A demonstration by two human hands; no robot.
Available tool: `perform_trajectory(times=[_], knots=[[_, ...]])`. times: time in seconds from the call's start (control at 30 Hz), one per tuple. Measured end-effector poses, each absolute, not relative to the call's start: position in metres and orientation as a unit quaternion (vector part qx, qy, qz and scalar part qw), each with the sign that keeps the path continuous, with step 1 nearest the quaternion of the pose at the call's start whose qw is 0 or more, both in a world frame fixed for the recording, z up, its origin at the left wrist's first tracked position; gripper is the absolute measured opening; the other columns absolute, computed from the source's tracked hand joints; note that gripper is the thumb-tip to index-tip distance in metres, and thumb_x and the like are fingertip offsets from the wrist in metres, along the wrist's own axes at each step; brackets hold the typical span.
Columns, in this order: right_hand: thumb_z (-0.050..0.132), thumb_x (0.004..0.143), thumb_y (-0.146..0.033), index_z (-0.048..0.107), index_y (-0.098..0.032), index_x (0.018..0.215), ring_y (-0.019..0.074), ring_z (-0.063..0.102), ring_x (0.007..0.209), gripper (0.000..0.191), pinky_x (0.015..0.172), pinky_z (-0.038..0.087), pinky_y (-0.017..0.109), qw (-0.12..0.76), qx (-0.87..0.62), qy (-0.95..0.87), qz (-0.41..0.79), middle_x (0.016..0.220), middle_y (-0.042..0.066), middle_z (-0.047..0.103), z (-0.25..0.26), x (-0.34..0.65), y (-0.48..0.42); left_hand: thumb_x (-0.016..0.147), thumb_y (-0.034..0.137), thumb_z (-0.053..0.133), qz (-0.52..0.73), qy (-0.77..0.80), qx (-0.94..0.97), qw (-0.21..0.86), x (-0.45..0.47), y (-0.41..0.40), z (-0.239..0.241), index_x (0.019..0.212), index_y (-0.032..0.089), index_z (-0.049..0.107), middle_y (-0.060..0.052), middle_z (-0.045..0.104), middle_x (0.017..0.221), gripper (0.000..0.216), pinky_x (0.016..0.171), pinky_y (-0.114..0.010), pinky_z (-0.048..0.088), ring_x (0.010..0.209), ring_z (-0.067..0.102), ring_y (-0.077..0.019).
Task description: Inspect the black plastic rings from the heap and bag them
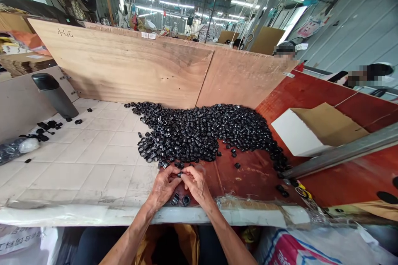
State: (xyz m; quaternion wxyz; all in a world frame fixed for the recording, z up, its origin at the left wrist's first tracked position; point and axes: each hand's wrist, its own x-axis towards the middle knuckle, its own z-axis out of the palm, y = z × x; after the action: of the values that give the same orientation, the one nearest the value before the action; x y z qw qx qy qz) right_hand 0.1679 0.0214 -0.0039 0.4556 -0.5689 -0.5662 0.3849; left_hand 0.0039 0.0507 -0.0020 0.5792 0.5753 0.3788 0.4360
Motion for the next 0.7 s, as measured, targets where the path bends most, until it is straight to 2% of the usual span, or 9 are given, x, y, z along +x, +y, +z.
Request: perform_trajectory(times=[0.1,0.3,0.37,0.43,0.53,0.6,0.7], knots=[[0.064,0.092,-0.042,0.068,-0.022,0.088,0.0147,0.054,0.046,0.021,0.045,0.038,0.024,0.430,-0.608,-0.544,0.387,0.055,-0.004,0.060,-0.007,0.165,0.018,0.087,0.022,0.069,0.428,0.365,0.660,0.499,-0.002,0.049,0.002,0.093,0.021,0.071,-0.002,0.074,0.091,0.006,0.077,-0.030,0.055,0.083,0.068,-0.0187],[0.062,0.094,-0.054,0.056,-0.022,0.060,0.0103,0.044,0.034,0.047,0.036,0.026,0.022,0.363,-0.620,-0.523,0.458,0.049,-0.001,0.059,-0.004,0.174,0.007,0.082,0.007,0.061,0.358,0.308,0.767,0.435,-0.011,0.048,0.011,0.092,0.023,0.073,-0.002,0.072,0.088,0.022,0.076,-0.029,0.049,0.082,0.065,-0.0193],[0.063,0.093,-0.054,0.059,-0.021,0.065,0.0094,0.044,0.033,0.043,0.035,0.026,0.021,0.359,-0.611,-0.522,0.474,0.050,-0.002,0.060,0.000,0.177,0.003,0.081,0.009,0.063,0.349,0.317,0.761,0.445,-0.010,0.048,0.011,0.091,0.023,0.072,-0.001,0.070,0.084,0.020,0.070,-0.028,0.046,0.075,0.063,-0.0183],[0.067,0.090,-0.051,0.065,-0.020,0.083,0.0096,0.045,0.034,0.031,0.036,0.030,0.020,0.375,-0.602,-0.513,0.484,0.053,-0.005,0.061,0.003,0.177,0.001,0.084,0.014,0.066,0.339,0.334,0.737,0.479,-0.008,0.048,0.010,0.092,0.023,0.071,0.001,0.067,0.075,0.013,0.062,-0.026,0.042,0.065,0.059,-0.0165],[0.069,0.088,-0.048,0.067,-0.020,0.102,0.0107,0.048,0.036,0.031,0.037,0.035,0.020,0.417,-0.588,-0.499,0.480,0.054,-0.007,0.062,0.000,0.173,0.000,0.089,0.025,0.070,0.325,0.356,0.683,0.548,-0.005,0.048,0.005,0.095,0.021,0.070,0.003,0.063,0.067,0.008,0.057,-0.025,0.038,0.058,0.056,-0.0151],[0.069,0.087,-0.050,0.068,-0.019,0.098,0.0117,0.052,0.040,0.033,0.041,0.041,0.021,0.448,-0.583,-0.489,0.469,0.054,-0.005,0.062,-0.004,0.168,0.001,0.090,0.030,0.070,0.331,0.353,0.664,0.571,-0.004,0.047,0.003,0.098,0.021,0.069,0.002,0.067,0.071,0.011,0.060,-0.026,0.043,0.062,0.060,-0.0162],[0.070,0.087,-0.053,0.067,-0.018,0.093,0.0132,0.057,0.044,0.035,0.046,0.046,0.023,0.479,-0.578,-0.459,0.476,0.055,-0.003,0.065,-0.009,0.164,0.001,0.091,0.025,0.067,0.361,0.332,0.701,0.517,-0.006,0.048,0.004,0.097,0.023,0.070,-0.002,0.075,0.088,0.007,0.075,-0.030,0.050,0.080,0.069,-0.0201]])
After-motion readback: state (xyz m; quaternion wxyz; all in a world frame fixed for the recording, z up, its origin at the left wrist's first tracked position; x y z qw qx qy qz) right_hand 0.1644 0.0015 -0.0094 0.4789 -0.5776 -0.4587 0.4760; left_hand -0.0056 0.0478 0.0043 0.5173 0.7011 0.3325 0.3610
